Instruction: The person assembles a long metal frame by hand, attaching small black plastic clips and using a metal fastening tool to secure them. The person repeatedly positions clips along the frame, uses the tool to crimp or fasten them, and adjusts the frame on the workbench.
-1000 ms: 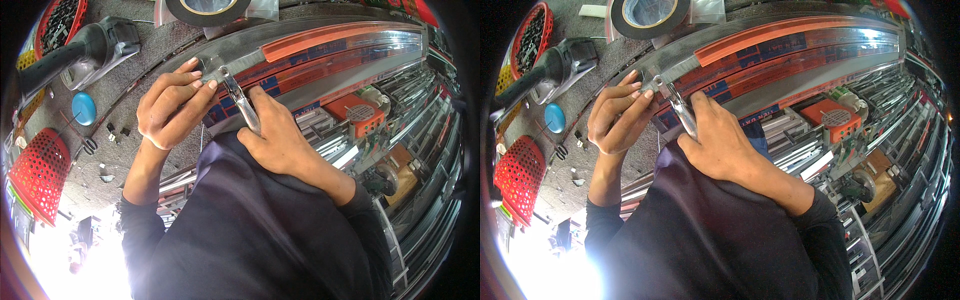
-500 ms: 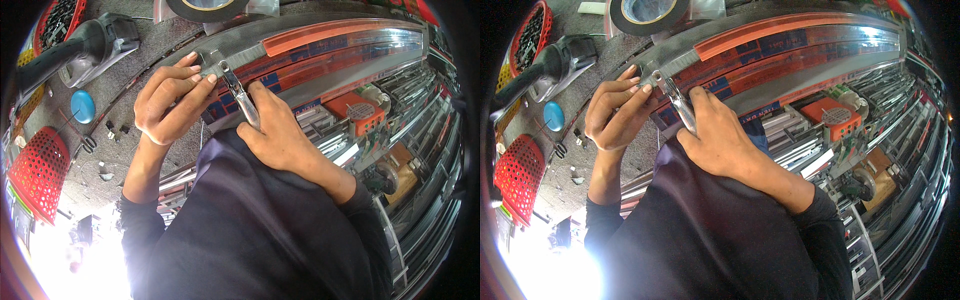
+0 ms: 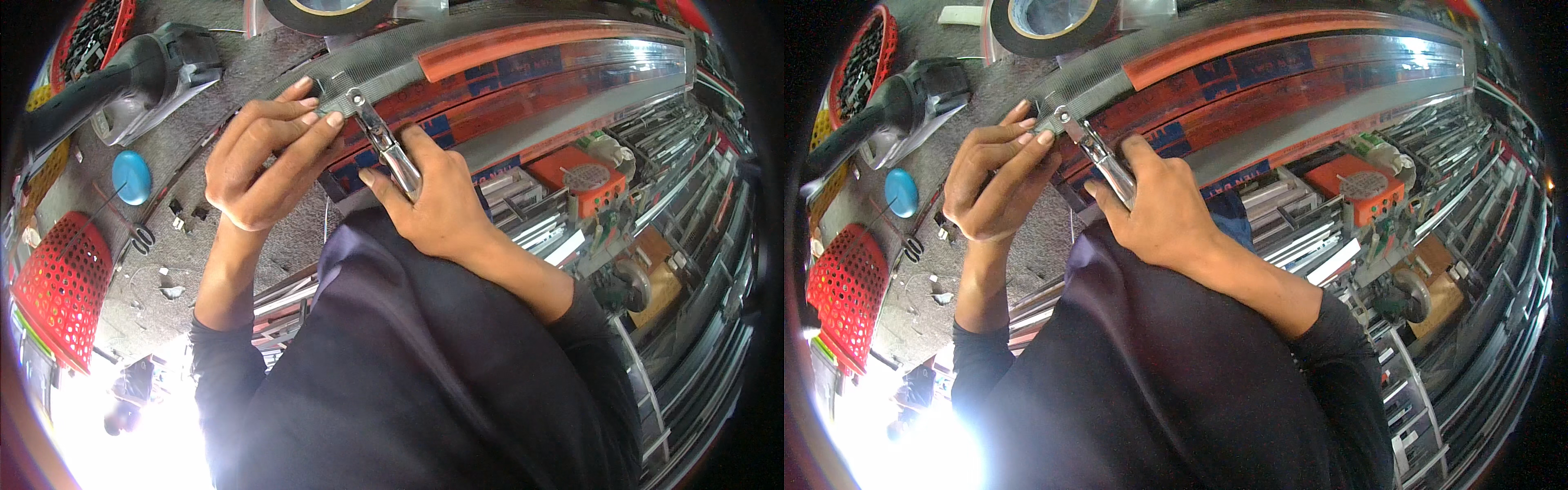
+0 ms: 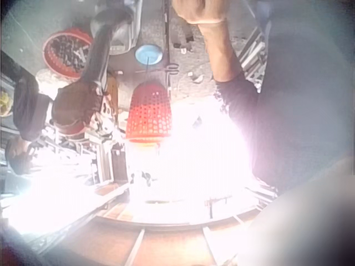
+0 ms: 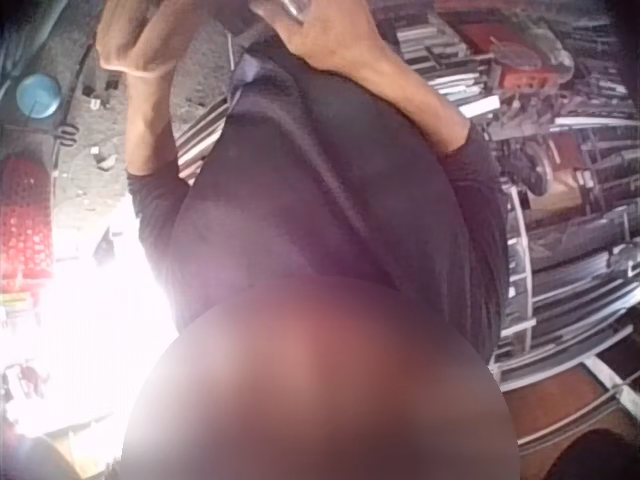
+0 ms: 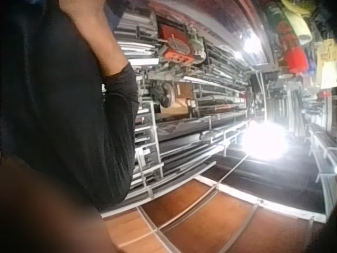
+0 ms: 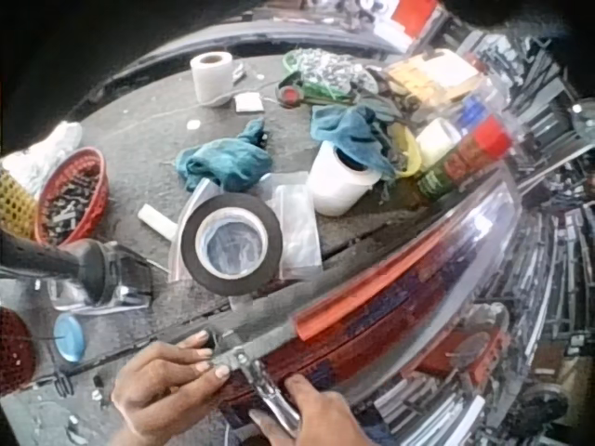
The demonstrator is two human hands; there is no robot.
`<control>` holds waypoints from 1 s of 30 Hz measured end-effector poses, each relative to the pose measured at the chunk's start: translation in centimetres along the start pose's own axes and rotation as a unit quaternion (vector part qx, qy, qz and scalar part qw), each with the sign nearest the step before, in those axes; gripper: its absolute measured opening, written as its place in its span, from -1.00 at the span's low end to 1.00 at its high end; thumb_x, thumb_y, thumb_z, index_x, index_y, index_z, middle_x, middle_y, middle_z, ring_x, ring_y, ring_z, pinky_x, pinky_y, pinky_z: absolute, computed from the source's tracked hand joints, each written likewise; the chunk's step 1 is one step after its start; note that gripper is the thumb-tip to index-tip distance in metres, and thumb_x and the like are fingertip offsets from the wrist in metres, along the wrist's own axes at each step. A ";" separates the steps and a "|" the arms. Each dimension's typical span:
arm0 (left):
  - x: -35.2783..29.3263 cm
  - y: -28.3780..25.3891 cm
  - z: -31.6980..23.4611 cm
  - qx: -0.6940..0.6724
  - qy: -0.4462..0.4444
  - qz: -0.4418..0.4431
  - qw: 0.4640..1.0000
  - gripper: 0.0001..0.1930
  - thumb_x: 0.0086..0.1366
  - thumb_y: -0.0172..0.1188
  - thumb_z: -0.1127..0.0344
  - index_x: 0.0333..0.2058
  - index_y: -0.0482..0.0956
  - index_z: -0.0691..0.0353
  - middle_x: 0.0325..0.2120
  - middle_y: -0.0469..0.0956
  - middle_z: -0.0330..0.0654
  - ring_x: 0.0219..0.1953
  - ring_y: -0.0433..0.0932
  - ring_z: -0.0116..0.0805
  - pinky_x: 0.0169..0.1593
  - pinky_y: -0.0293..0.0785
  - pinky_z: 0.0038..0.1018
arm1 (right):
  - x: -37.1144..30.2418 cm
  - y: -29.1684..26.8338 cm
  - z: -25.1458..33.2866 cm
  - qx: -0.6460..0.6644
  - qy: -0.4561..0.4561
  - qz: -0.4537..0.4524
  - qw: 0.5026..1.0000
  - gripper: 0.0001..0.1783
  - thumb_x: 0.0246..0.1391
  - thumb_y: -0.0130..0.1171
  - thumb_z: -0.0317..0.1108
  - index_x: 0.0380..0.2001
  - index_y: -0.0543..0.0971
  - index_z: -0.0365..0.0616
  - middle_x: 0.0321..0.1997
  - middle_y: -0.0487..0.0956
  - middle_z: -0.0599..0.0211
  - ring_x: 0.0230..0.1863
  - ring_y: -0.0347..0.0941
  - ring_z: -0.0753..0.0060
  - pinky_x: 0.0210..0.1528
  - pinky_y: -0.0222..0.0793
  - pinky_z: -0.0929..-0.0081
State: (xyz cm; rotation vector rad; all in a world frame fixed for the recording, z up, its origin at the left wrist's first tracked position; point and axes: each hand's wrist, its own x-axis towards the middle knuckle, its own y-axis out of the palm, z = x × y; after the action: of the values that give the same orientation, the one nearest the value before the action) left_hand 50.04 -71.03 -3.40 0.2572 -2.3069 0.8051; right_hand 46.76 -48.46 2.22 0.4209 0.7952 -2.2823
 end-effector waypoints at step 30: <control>-0.2 0.0 -0.2 0.201 -0.085 -0.003 0.976 -0.57 0.07 0.64 0.54 -0.05 0.87 0.09 -0.04 0.81 -0.19 0.08 0.74 -0.04 0.22 0.67 -0.15 | -16.1 -24.2 -3.3 0.109 -0.284 -0.423 0.853 -0.13 0.52 0.26 0.04 0.63 0.28 -0.26 0.63 0.35 -0.32 0.59 0.36 -0.28 0.48 0.45 -0.12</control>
State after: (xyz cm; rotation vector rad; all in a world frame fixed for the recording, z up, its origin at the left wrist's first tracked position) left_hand 50.35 -70.94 -3.42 0.5282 -2.2779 1.2898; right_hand 41.94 -24.21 17.83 -0.6459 0.4353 -3.0717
